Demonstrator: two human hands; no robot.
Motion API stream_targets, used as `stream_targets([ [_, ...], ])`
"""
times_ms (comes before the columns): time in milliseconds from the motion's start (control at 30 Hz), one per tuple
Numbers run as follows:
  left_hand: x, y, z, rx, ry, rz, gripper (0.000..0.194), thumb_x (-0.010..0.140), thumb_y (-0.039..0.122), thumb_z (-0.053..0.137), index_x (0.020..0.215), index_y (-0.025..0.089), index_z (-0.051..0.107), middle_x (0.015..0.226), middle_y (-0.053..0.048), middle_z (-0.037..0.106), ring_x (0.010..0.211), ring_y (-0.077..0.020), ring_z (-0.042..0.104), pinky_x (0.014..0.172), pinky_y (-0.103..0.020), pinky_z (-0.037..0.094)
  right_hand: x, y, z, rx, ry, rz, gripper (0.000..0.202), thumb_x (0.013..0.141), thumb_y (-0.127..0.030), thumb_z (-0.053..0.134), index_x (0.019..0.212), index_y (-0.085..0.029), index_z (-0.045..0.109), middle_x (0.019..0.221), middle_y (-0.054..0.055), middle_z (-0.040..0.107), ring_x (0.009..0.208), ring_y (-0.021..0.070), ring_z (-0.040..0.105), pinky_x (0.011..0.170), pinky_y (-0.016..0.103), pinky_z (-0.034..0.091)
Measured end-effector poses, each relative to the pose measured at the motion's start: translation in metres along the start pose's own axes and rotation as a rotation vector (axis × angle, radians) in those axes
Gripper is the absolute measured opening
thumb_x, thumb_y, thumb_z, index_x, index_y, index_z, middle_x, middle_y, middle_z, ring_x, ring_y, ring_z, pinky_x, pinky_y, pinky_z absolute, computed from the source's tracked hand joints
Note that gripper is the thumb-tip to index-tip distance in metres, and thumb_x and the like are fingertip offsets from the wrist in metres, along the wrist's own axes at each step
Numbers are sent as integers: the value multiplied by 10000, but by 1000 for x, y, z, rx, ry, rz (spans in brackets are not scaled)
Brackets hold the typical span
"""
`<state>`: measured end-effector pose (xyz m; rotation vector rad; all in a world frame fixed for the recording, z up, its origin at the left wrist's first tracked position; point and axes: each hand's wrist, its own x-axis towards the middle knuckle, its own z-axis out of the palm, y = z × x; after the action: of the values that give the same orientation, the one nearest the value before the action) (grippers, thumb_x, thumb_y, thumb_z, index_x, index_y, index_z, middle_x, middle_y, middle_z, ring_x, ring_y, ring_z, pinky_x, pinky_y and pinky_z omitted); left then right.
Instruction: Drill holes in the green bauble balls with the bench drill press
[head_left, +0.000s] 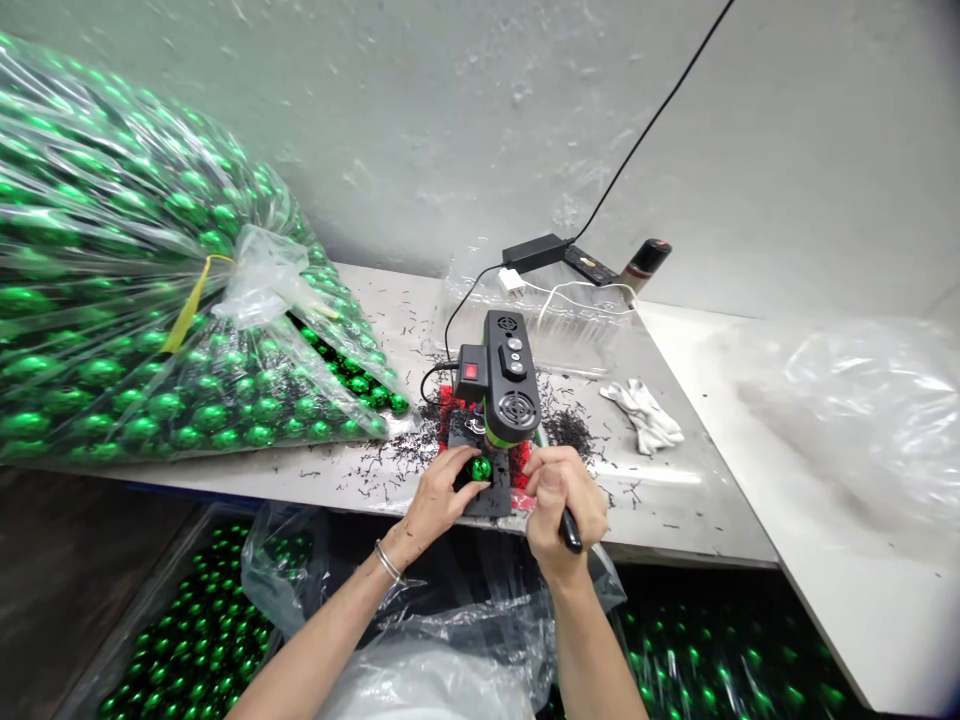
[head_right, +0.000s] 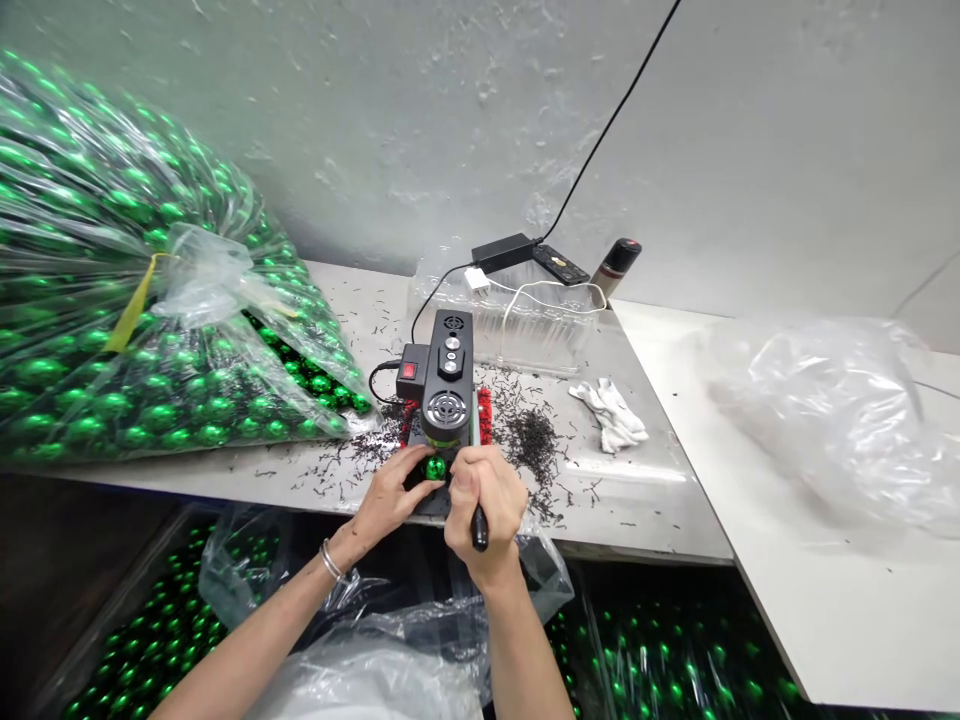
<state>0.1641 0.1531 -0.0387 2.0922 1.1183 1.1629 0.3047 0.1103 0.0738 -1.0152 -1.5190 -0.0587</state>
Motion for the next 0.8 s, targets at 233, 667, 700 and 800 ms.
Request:
stream_targets([
  [233, 3, -3, 3, 61, 28, -29, 304, 886, 341, 649, 1146, 186, 625, 1123, -115, 711, 1062, -261, 669, 933, -433, 542, -1, 1, 0, -18, -2, -12, 274, 901, -45, 425, 681, -204, 460, 623, -20, 499, 645, 118, 549, 572, 262, 411],
  [667, 5, -14, 8, 40, -8, -11, 348, 839, 393, 708, 1127, 202, 665, 1111, -104, 734, 1049, -264, 677, 1056, -543, 434, -27, 17, 6, 20, 8, -45, 236, 940, -142, 398, 727, -192, 488, 735, 20, 543, 653, 125, 531, 596, 290, 435],
  [700, 5, -15, 8, 36, -10, -13, 347, 837, 391, 711, 1127, 204, 668, 1108, -103, 735, 1049, -265, 677, 1060, -545, 430, -33, 22, 8, 14, 15, -72, 249, 950, -164, 383, 725, -192, 487, 742, 22, 542, 641, 124, 516, 598, 297, 434],
  [800, 4, -15, 9, 26, -4, -19, 345, 832, 382, 716, 1129, 210, 674, 1101, -101, 737, 1056, -268, 675, 1072, -549, 418, -48, 35, 15, -21, 40, -135, 284, 971, -214, 345, 722, -199, 481, 738, 22, 540, 624, 131, 496, 610, 321, 436],
])
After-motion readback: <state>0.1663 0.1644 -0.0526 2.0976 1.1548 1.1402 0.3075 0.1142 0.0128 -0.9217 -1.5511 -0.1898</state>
